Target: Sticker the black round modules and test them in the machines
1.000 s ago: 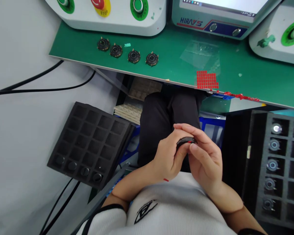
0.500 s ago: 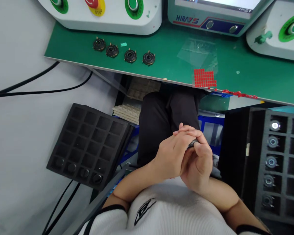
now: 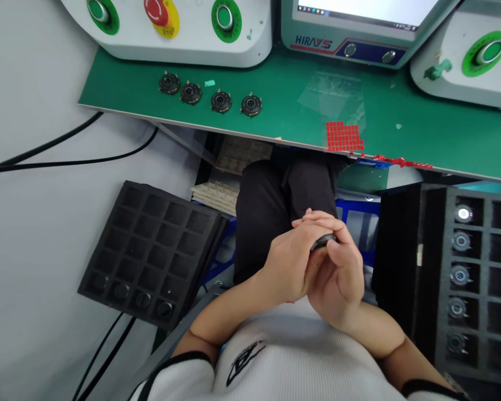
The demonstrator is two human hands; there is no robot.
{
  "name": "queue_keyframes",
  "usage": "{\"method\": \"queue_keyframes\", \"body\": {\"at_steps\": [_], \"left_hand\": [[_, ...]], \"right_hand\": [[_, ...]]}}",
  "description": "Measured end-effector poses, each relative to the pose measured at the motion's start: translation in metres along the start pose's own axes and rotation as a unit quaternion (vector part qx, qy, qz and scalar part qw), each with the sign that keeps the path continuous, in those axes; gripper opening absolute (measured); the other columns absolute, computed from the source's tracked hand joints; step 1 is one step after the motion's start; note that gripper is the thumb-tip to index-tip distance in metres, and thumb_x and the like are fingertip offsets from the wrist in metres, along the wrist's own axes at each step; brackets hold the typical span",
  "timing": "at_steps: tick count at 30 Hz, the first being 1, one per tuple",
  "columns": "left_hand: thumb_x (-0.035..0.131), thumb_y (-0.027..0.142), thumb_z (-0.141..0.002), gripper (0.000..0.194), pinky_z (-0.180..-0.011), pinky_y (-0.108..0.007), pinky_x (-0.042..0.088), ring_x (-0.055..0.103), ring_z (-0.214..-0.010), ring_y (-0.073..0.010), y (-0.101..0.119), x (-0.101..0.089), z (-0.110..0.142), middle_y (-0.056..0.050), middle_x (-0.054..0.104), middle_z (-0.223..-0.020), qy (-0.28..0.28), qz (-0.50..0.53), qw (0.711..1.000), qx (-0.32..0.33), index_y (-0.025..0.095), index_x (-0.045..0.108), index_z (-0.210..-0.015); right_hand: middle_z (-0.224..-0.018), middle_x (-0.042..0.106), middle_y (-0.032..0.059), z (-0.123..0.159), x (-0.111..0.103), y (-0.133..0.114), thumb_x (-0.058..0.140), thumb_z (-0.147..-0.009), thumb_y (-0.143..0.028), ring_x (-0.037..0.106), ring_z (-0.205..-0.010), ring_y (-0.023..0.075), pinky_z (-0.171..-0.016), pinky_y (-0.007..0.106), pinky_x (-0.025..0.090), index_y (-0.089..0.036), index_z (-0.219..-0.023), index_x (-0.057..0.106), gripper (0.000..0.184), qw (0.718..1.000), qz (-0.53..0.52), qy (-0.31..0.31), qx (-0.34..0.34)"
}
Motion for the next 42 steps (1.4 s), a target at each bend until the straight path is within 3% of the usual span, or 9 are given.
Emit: {"method": "queue_keyframes", "body": {"at_steps": [6,10,12,16,19,24,30,36,42], "left_hand": [[0.04,0.023,-0.098,0.025,-0.087,-0.028,0.056,0.07,-0.096,-0.0176,-0.001,0.005,0.004,-0.01,0.073,-0.1,0.008,-0.029,0.998,0.06,0.013,0.055,-0.116],[0.046,0.023,-0.096,0.016,-0.07,-0.025,0.055,0.068,-0.082,-0.0156,-0.001,0.002,0.003,-0.007,0.07,-0.094,0.007,0.139,0.989,-0.052,0.017,0.057,-0.105],[0.044,0.029,-0.097,0.017,-0.054,-0.021,0.049,0.061,-0.064,-0.012,-0.001,0.0,0.002,-0.005,0.067,-0.084,-0.012,0.348,0.921,-0.178,0.018,0.056,-0.095],[0.045,0.039,-0.094,0.024,-0.039,-0.02,0.033,0.045,-0.045,-0.0082,0.007,0.0,0.002,-0.002,0.058,-0.068,-0.079,0.616,0.706,-0.339,0.017,0.052,-0.088],[0.051,0.041,-0.09,0.025,-0.037,-0.019,0.026,0.04,-0.043,-0.0067,0.009,0.001,0.002,-0.002,0.056,-0.066,-0.096,0.663,0.642,-0.373,0.016,0.052,-0.084],[0.051,0.046,-0.091,0.032,-0.034,-0.017,0.02,0.036,-0.042,-0.0048,0.011,0.006,0.003,-0.002,0.055,-0.066,-0.088,0.677,0.635,-0.362,0.015,0.054,-0.082],[0.057,0.049,-0.09,0.033,-0.033,-0.017,0.021,0.039,-0.042,-0.0052,0.014,0.009,0.008,0.0,0.053,-0.064,-0.077,0.661,0.644,-0.378,0.017,0.051,-0.084],[0.056,0.042,-0.092,0.026,-0.033,-0.015,0.027,0.041,-0.04,-0.0042,0.016,0.008,0.006,-0.001,0.056,-0.066,-0.059,0.696,0.617,-0.362,0.016,0.051,-0.085],[0.059,0.048,-0.087,0.034,-0.028,-0.016,0.023,0.038,-0.036,-0.0046,0.014,0.013,0.009,0.0,0.053,-0.06,-0.072,0.698,0.607,-0.373,0.016,0.05,-0.081]], "right_hand": [[-0.096,0.066,0.0005,0.003,0.001,0.005,0.048,-0.084,-0.03,0.068,-0.089,0.0177,-0.098,0.04,0.053,-0.025,-0.083,0.065,0.017,0.999,0.002,0.041,0.013],[-0.1,0.066,0.0004,0.002,-0.005,-0.003,0.053,-0.09,-0.03,0.067,-0.089,0.0156,-0.092,0.037,0.055,-0.026,-0.09,0.065,0.013,0.999,0.045,-0.023,0.01],[-0.109,0.064,0.003,0.001,-0.009,-0.009,0.064,-0.084,-0.028,0.066,-0.095,0.0182,-0.09,0.04,0.056,-0.027,-0.104,0.062,0.019,0.989,0.113,-0.087,-0.031],[-0.126,0.058,0.0073,0.002,-0.017,-0.02,0.081,-0.063,-0.022,0.057,-0.12,0.0282,-0.102,0.051,0.05,-0.028,-0.116,0.055,0.06,0.947,0.212,-0.136,-0.197],[-0.122,0.063,0.0062,0.0,-0.02,-0.021,0.082,-0.061,-0.019,0.062,-0.113,0.0283,-0.093,0.05,0.056,-0.032,-0.12,0.052,0.068,0.937,0.207,-0.151,-0.236],[-0.109,0.073,0.0031,-0.005,-0.024,-0.022,0.087,-0.057,-0.017,0.069,-0.103,0.0287,-0.093,0.054,0.057,-0.033,-0.124,0.053,0.077,0.925,0.194,-0.199,-0.259],[-0.093,0.077,-0.0004,-0.01,-0.036,-0.018,0.094,-0.05,-0.039,0.075,-0.082,0.0285,-0.087,0.058,0.061,-0.035,-0.102,0.061,0.062,0.944,0.191,-0.141,-0.227],[-0.092,0.077,0.0022,-0.011,-0.022,-0.019,0.089,-0.064,-0.036,0.076,-0.082,0.0252,-0.086,0.051,0.062,-0.03,-0.11,0.061,0.054,0.942,0.134,-0.182,-0.249],[-0.068,0.072,-0.0017,-0.015,-0.016,-0.023,0.089,-0.062,-0.042,0.074,-0.07,0.024,-0.077,0.048,0.065,-0.029,-0.085,0.062,0.038,0.944,0.146,-0.167,-0.244]]}}
Point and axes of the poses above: each hand's wrist, its own z-axis away from the middle knuckle, its own x-axis out of the palm, y = z × x, the point moved 3 cm from there along -z, towards the middle knuckle
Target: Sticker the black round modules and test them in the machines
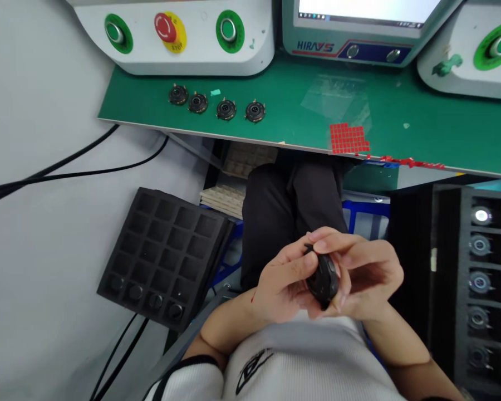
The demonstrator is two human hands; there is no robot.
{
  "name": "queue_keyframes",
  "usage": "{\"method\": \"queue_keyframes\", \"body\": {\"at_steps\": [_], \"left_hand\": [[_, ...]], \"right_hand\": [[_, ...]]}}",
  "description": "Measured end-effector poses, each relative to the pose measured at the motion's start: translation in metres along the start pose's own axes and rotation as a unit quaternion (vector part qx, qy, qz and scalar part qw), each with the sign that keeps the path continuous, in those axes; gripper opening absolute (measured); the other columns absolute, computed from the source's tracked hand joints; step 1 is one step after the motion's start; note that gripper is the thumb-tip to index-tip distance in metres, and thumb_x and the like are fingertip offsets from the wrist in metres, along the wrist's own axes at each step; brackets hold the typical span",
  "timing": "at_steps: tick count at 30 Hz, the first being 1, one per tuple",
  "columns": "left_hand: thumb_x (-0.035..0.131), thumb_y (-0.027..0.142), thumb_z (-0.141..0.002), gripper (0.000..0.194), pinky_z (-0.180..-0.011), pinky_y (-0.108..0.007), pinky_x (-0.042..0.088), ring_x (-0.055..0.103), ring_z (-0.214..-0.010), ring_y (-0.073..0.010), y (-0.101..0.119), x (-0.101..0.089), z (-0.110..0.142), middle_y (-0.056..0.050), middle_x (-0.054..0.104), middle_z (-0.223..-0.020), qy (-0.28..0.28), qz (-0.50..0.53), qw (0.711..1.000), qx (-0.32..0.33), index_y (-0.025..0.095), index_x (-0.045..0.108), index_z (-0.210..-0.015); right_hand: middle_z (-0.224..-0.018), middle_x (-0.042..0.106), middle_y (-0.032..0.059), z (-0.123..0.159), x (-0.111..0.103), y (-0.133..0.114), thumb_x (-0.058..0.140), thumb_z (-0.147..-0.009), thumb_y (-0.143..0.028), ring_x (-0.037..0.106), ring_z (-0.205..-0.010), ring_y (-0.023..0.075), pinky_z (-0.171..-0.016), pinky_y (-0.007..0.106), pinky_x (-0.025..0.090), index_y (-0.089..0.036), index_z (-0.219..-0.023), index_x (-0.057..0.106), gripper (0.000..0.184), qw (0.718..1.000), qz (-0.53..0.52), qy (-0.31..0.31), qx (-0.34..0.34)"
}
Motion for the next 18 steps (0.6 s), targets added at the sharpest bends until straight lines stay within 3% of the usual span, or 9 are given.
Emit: {"method": "queue_keyframes", "body": {"at_steps": [5,8,10,11,12,15,18], "left_hand": [[0.056,0.052,-0.088,0.036,-0.03,-0.016,0.018,0.037,-0.038,-0.0044,0.006,-0.003,-0.008,0.001,0.051,-0.06,0.009,-0.064,0.997,0.028,0.017,0.049,-0.085],[0.053,0.052,-0.09,0.035,-0.035,-0.016,0.025,0.034,-0.039,-0.0033,0.032,-0.017,-0.04,0.001,0.054,-0.068,0.05,-0.201,0.975,0.074,0.018,0.047,-0.09],[0.046,0.045,-0.094,0.028,-0.043,-0.018,0.036,0.041,-0.044,-0.0048,0.059,-0.035,-0.076,-0.002,0.06,-0.077,0.148,-0.36,0.913,0.121,0.017,0.047,-0.093],[0.041,0.039,-0.096,0.023,-0.047,-0.02,0.041,0.047,-0.047,-0.0065,0.074,-0.045,-0.095,-0.003,0.061,-0.078,0.211,-0.451,0.857,0.135,0.017,0.047,-0.094],[0.039,0.033,-0.096,0.019,-0.051,-0.021,0.043,0.05,-0.05,-0.0079,0.087,-0.054,-0.114,-0.003,0.061,-0.076,0.245,-0.496,0.82,0.147,0.016,0.048,-0.095],[0.047,0.024,-0.093,0.012,-0.06,-0.023,0.046,0.056,-0.052,-0.0114,0.117,-0.074,-0.162,0.0,0.058,-0.063,0.293,-0.578,0.744,0.163,0.014,0.053,-0.096],[0.059,0.022,-0.087,0.014,-0.075,-0.028,0.048,0.067,-0.07,-0.0182,0.129,-0.085,-0.183,-0.003,0.065,-0.07,0.339,-0.64,0.666,0.178,0.015,0.056,-0.099]], "right_hand": [[-0.084,0.077,0.0007,-0.006,0.0,0.01,0.09,-0.063,-0.035,0.076,-0.087,0.0244,-0.086,0.049,0.062,-0.028,-0.089,0.06,0.041,0.998,-0.06,-0.02,-0.019],[-0.112,0.075,0.0055,-0.017,-0.011,0.029,0.086,-0.068,-0.027,0.07,-0.111,0.0245,-0.101,0.049,0.054,-0.028,-0.109,0.059,0.05,0.997,-0.072,0.016,0.016],[-0.126,0.069,0.0084,-0.024,-0.022,0.041,0.079,-0.076,-0.026,0.064,-0.121,0.0235,-0.108,0.048,0.049,-0.026,-0.117,0.056,0.047,0.993,-0.071,0.082,0.049],[-0.128,0.068,0.0089,-0.027,-0.028,0.046,0.076,-0.08,-0.026,0.064,-0.122,0.0228,-0.109,0.047,0.048,-0.025,-0.117,0.055,0.042,0.989,-0.068,0.116,0.061],[-0.127,0.068,0.0089,-0.028,-0.033,0.049,0.073,-0.082,-0.025,0.065,-0.12,0.0221,-0.108,0.046,0.048,-0.025,-0.115,0.056,0.037,0.985,-0.065,0.145,0.069],[-0.115,0.073,0.0087,-0.026,-0.042,0.055,0.072,-0.083,-0.025,0.072,-0.106,0.0211,-0.098,0.04,0.055,-0.022,-0.108,0.059,0.028,0.978,-0.049,0.175,0.098],[-0.099,0.076,0.0078,-0.019,-0.048,0.057,0.073,-0.082,-0.028,0.075,-0.088,0.0198,-0.085,0.036,0.061,-0.02,-0.101,0.061,0.023,0.975,-0.039,0.178,0.126]]}}
Point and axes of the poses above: each hand's wrist, its own z-axis away from the middle knuckle, its own x-axis out of the palm, y = z × x, the point moved 3 cm from there along -z, towards the middle knuckle
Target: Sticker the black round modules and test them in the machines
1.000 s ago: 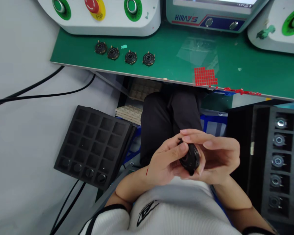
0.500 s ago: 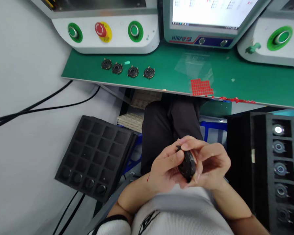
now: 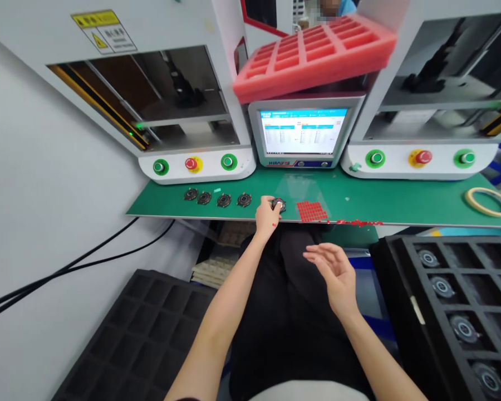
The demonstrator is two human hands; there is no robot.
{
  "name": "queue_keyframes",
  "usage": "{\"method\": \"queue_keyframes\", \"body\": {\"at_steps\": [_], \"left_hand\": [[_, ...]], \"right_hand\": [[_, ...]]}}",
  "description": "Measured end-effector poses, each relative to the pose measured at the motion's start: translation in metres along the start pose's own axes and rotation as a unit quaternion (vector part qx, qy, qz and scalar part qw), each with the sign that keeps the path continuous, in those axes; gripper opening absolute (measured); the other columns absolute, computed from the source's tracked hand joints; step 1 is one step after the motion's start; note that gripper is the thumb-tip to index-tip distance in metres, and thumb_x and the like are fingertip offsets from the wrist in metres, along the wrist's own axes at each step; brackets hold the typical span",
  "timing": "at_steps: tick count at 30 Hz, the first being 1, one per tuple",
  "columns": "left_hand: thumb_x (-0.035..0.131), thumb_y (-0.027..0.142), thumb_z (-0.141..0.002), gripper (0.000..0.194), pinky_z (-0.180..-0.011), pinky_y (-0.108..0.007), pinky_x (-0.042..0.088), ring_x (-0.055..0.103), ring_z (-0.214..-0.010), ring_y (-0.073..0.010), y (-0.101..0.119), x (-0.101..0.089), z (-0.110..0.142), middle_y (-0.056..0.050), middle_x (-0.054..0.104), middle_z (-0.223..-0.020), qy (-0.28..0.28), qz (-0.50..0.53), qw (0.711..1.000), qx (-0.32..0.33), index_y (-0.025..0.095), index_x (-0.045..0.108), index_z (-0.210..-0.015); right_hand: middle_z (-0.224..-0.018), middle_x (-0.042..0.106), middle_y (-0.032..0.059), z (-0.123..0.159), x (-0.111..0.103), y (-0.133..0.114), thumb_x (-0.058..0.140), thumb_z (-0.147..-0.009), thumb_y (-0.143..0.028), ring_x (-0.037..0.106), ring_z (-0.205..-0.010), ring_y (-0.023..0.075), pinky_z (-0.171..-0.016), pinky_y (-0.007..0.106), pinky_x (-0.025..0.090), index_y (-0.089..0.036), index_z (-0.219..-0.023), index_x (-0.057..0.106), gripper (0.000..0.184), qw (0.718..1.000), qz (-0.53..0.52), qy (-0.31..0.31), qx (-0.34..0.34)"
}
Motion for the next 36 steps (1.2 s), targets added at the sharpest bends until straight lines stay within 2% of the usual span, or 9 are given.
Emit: {"method": "queue_keyframes", "body": {"at_steps": [4,8,10,14,16,18,21,27,36], "left_hand": [[0.066,0.026,-0.083,0.015,-0.092,-0.036,0.045,0.065,-0.105,-0.0275,-0.004,-0.002,-0.004,-0.013,0.068,-0.103,0.059,-0.085,0.995,0.014,0.017,0.058,-0.092],[0.069,0.027,-0.078,0.016,-0.091,-0.042,0.047,0.065,-0.102,-0.0322,-0.005,-0.005,-0.002,-0.016,0.064,-0.102,0.102,-0.104,0.989,0.035,0.016,0.059,-0.083],[0.069,0.021,-0.075,0.015,-0.091,-0.044,0.048,0.064,-0.102,-0.0334,0.0,-0.007,0.006,-0.017,0.063,-0.101,0.13,-0.09,0.984,0.08,0.015,0.06,-0.085],[0.047,0.001,-0.069,0.027,-0.084,-0.034,0.05,0.065,-0.091,-0.0217,0.02,-0.013,0.051,-0.01,0.067,-0.094,0.154,-0.016,0.957,0.246,0.016,0.064,-0.085],[0.039,0.0,-0.063,0.031,-0.066,-0.025,0.049,0.062,-0.067,-0.0135,0.029,-0.017,0.079,-0.001,0.064,-0.07,0.15,0.033,0.934,0.323,0.019,0.063,-0.068],[0.037,0.002,-0.06,0.027,-0.05,-0.022,0.039,0.049,-0.047,-0.0092,0.034,-0.023,0.103,0.003,0.051,-0.049,0.161,0.079,0.911,0.371,0.019,0.055,-0.05],[0.037,0.0,-0.061,0.026,-0.044,-0.022,0.026,0.038,-0.04,-0.0068,0.037,-0.031,0.124,0.004,0.039,-0.042,0.202,0.136,0.888,0.389,0.017,0.044,-0.043],[0.038,-0.006,-0.06,0.026,-0.044,-0.023,0.021,0.035,-0.042,-0.0054,0.042,-0.039,0.134,0.005,0.04,-0.045,0.255,0.232,0.845,0.409,0.015,0.044,-0.046],[0.039,-0.005,-0.061,0.025,-0.042,-0.024,0.02,0.034,-0.043,-0.006,0.044,-0.044,0.141,0.005,0.041,-0.046,0.289,0.204,0.83,0.431,0.016,0.044,-0.047]], "right_hand": [[-0.087,0.075,0.0047,-0.001,-0.008,0.002,0.076,-0.078,-0.029,0.074,-0.075,0.0159,-0.075,0.03,0.061,-0.019,-0.093,0.063,0.022,1.0,0.018,0.019,0.015],[-0.078,0.073,0.0025,-0.009,-0.004,0.005,0.079,-0.074,-0.031,0.071,-0.067,0.0134,-0.067,0.026,0.061,-0.018,-0.083,0.064,0.021,0.999,0.034,0.028,0.02],[-0.074,0.071,0.0016,-0.01,0.004,0.005,0.08,-0.073,-0.031,0.07,-0.064,0.0129,-0.064,0.025,0.06,-0.018,-0.078,0.064,0.021,0.999,0.042,0.026,0.02],[-0.077,0.07,0.0008,0.0,0.021,-0.002,0.077,-0.077,-0.027,0.071,-0.069,0.0128,-0.067,0.024,0.06,-0.019,-0.081,0.065,0.015,0.998,0.054,0.029,0.015],[-0.084,0.072,0.0018,0.012,0.029,-0.01,0.074,-0.08,-0.021,0.073,-0.078,0.0139,-0.072,0.025,0.061,-0.02,-0.085,0.065,0.011,0.997,0.069,0.025,-0.02],[-0.093,0.074,0.0031,0.024,0.038,-0.019,0.072,-0.081,-0.015,0.074,-0.086,0.0153,-0.076,0.027,0.062,-0.021,-0.09,0.064,0.013,0.992,0.093,0.012,-0.083],[-0.102,0.075,0.0043,0.041,0.048,-0.026,0.072,-0.079,-0.005,0.073,-0.095,0.0165,-0.083,0.031,0.063,-0.022,-0.095,0.063,0.025,0.978,0.125,-0.01,-0.164],[-0.093,0.075,0.0032,0.052,0.057,-0.028,0.07,-0.075,0.006,0.073,-0.089,0.0179,-0.078,0.035,0.063,-0.022,-0.09,0.065,0.032,0.956,0.126,0.002,-0.263],[-0.079,0.073,-0.0001,0.057,0.058,-0.033,0.073,-0.073,0.002,0.071,-0.075,0.0159,-0.065,0.031,0.06,-0.021,-0.075,0.057,0.029,0.945,0.173,0.025,-0.276]]}}
Point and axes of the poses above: each hand's wrist, its own z-axis away from the middle knuckle, its own x-axis out of the palm, y = z × x, the point moved 3 cm from there along -z, towards the middle knuckle
